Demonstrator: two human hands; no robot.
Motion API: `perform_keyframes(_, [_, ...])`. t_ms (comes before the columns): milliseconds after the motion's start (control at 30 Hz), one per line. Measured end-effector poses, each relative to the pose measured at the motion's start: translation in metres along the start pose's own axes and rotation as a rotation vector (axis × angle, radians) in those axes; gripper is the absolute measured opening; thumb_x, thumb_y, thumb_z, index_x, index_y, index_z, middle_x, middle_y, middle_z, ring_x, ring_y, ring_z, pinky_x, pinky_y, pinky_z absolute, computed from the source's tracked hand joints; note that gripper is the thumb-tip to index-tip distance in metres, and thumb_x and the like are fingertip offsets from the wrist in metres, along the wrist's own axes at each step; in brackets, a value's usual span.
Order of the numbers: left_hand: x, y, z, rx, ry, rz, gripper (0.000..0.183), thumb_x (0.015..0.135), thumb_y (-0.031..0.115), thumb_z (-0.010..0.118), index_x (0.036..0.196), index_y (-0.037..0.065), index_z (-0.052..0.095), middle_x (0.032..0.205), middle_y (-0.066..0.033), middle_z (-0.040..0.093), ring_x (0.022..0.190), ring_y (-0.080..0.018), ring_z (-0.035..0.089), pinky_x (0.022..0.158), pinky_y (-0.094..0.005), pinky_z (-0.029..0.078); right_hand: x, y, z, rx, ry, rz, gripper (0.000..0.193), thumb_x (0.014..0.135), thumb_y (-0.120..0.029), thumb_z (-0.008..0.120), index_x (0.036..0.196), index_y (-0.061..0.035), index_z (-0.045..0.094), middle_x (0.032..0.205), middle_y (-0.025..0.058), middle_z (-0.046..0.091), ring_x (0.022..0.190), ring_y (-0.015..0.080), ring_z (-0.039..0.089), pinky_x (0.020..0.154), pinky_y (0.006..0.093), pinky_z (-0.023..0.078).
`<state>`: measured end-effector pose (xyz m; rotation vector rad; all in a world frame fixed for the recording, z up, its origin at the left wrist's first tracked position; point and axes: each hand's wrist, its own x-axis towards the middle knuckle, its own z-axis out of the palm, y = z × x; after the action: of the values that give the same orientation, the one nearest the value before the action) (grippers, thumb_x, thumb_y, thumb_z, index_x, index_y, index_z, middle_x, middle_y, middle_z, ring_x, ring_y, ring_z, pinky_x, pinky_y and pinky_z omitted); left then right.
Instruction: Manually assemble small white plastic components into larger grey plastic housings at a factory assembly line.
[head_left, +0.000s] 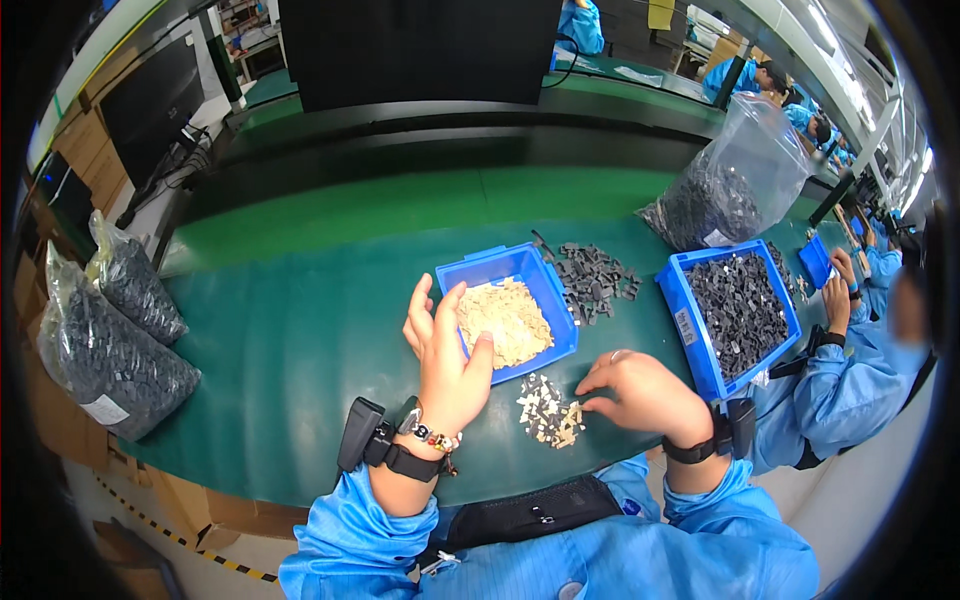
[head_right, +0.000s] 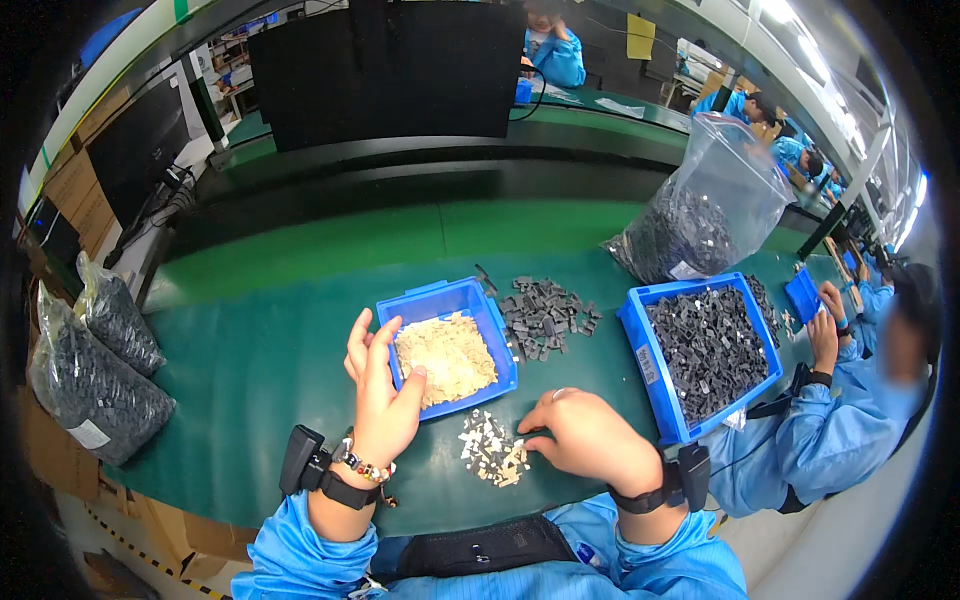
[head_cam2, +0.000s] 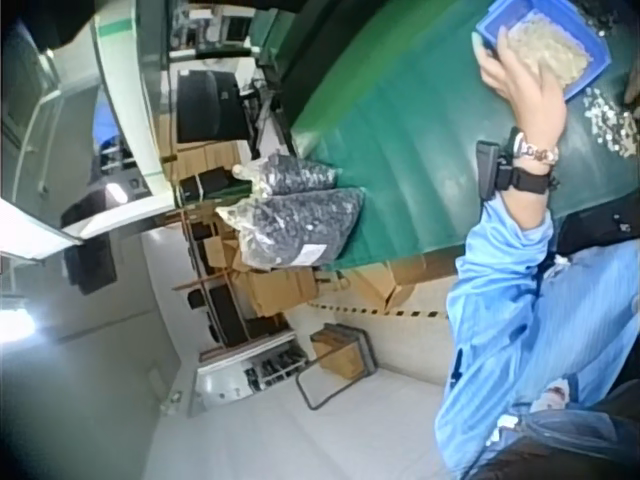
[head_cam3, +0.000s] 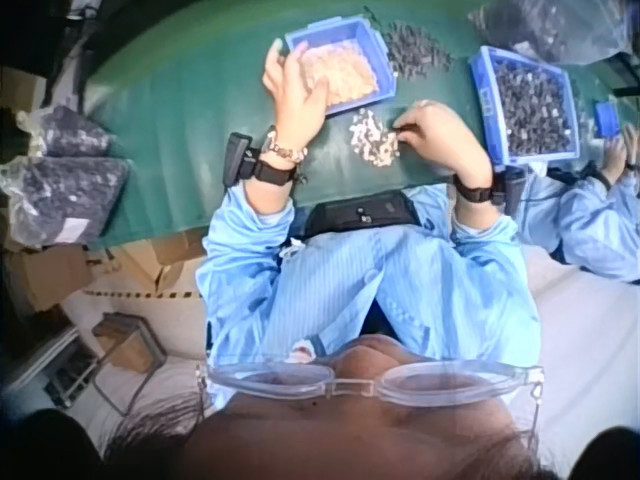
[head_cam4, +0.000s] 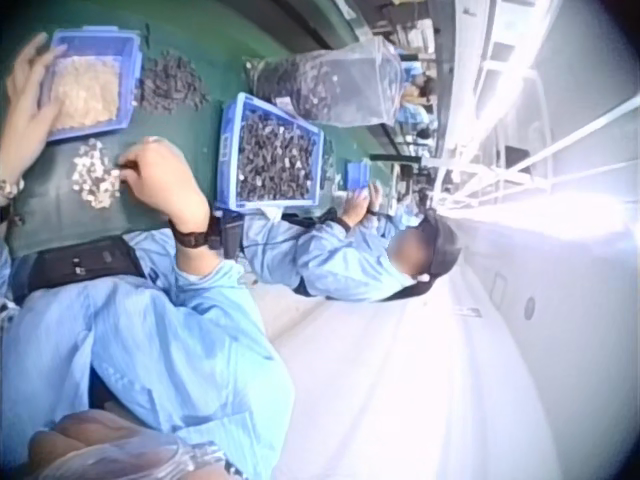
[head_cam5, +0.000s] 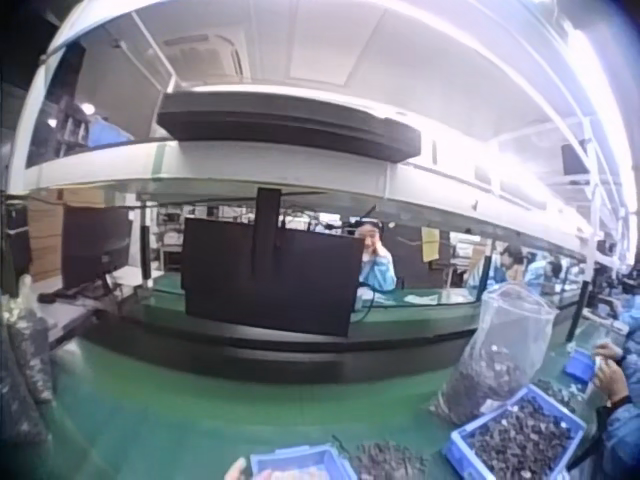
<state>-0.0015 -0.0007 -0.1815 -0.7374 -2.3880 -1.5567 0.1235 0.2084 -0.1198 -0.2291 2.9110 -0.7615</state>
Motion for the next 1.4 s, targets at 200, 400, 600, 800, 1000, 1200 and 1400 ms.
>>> perform_keyframes(200, [-0.001, 0.002, -0.002, 0.009, -0.001, -0.011, 0.059, 0.080, 0.004, 0.060, 0.137, 0.007, 0.044, 0.152, -0.0210, 0.019, 0.136, -0.0383, 0.023, 0.112, -0.0486, 0.021, -0.010, -0.004, 0.019, 0.061, 0.031, 0.034, 0.023, 0.072, -0.012, 0.077, 0.092, -0.0038, 0.070, 0.089, 0.0137, 0.065, 0.090, 0.0336, 0.061, 0.081, 0.0410, 0.048])
perform_keyframes(400, [-0.002, 0.001, -0.001, 0.015, 0.000, -0.006, 0.058, 0.081, 0.003, 0.060, 0.136, 0.008, 0.045, 0.152, -0.0203, 0.020, 0.135, -0.0380, 0.024, 0.112, -0.0487, 0.021, -0.010, 0.004, 0.018, 0.199, 0.007, 0.111, 0.013, 0.077, -0.008, 0.074, 0.087, -0.0021, 0.070, 0.083, 0.0114, 0.067, 0.080, 0.0275, 0.064, 0.072, 0.0355, 0.050])
perform_keyframes(600, [-0.001, 0.002, -0.002, 0.040, -0.012, -0.011, 0.059, 0.081, 0.004, 0.061, 0.136, 0.009, 0.044, 0.152, -0.0201, 0.020, 0.135, -0.0375, 0.025, 0.112, -0.0488, 0.022, -0.012, 0.002, 0.013, 0.389, 0.053, 0.193, 0.011, 0.083, -0.005, 0.069, 0.090, 0.0019, 0.071, 0.080, 0.0116, 0.072, 0.071, 0.0185, 0.068, 0.066, 0.0285, 0.053])
perform_keyframes(800, [0.001, 0.014, -0.008, 0.015, 0.048, 0.022, 0.052, 0.075, 0.009, 0.068, 0.126, 0.010, 0.056, 0.148, -0.0164, 0.031, 0.133, -0.0379, 0.029, 0.108, -0.0504, 0.025, -0.005, -0.016, 0.005, 0.555, 0.203, 0.178, 0.012, 0.086, -0.004, 0.066, 0.094, 0.0039, 0.070, 0.085, 0.0110, 0.073, 0.077, 0.0141, 0.068, 0.069, 0.0265, 0.053])
perform_keyframes(1000, [0.000, 0.028, -0.018, -0.061, 0.021, 0.300, 0.025, 0.069, 0.006, 0.071, 0.093, 0.008, 0.072, 0.125, -0.0119, 0.059, 0.121, -0.0325, 0.044, 0.103, -0.0453, 0.032, 0.030, -0.043, 0.023, 0.765, 0.650, -0.054, 0.011, 0.083, 0.001, 0.068, 0.094, 0.0028, 0.070, 0.086, 0.0119, 0.073, 0.080, 0.0132, 0.069, 0.072, 0.0264, 0.055])
perform_keyframes(1200, [-0.001, 0.022, -0.014, -0.100, 0.050, 0.343, 0.023, 0.069, 0.004, 0.073, 0.091, 0.009, 0.075, 0.121, -0.0110, 0.062, 0.115, -0.0317, 0.047, 0.099, -0.0443, 0.036, 0.052, -0.058, 0.032, 0.604, 0.765, -0.112, 0.010, 0.083, 0.001, 0.068, 0.092, 0.0022, 0.070, 0.085, 0.0136, 0.073, 0.075, 0.0165, 0.071, 0.066, 0.0274, 0.056])
perform_keyframes(1400, [0.001, 0.022, -0.015, -0.134, 0.064, 0.298, 0.013, 0.074, 0.005, 0.074, 0.086, 0.007, 0.075, 0.113, -0.0082, 0.066, 0.109, -0.0293, 0.051, 0.095, -0.0410, 0.040, 0.059, -0.062, 0.031, 0.476, 0.752, -0.117, 0.009, 0.083, 0.001, 0.066, 0.090, 0.0013, 0.071, 0.082, 0.0147, 0.071, 0.072, 0.0232, 0.070, 0.063, 0.0298, 0.055])
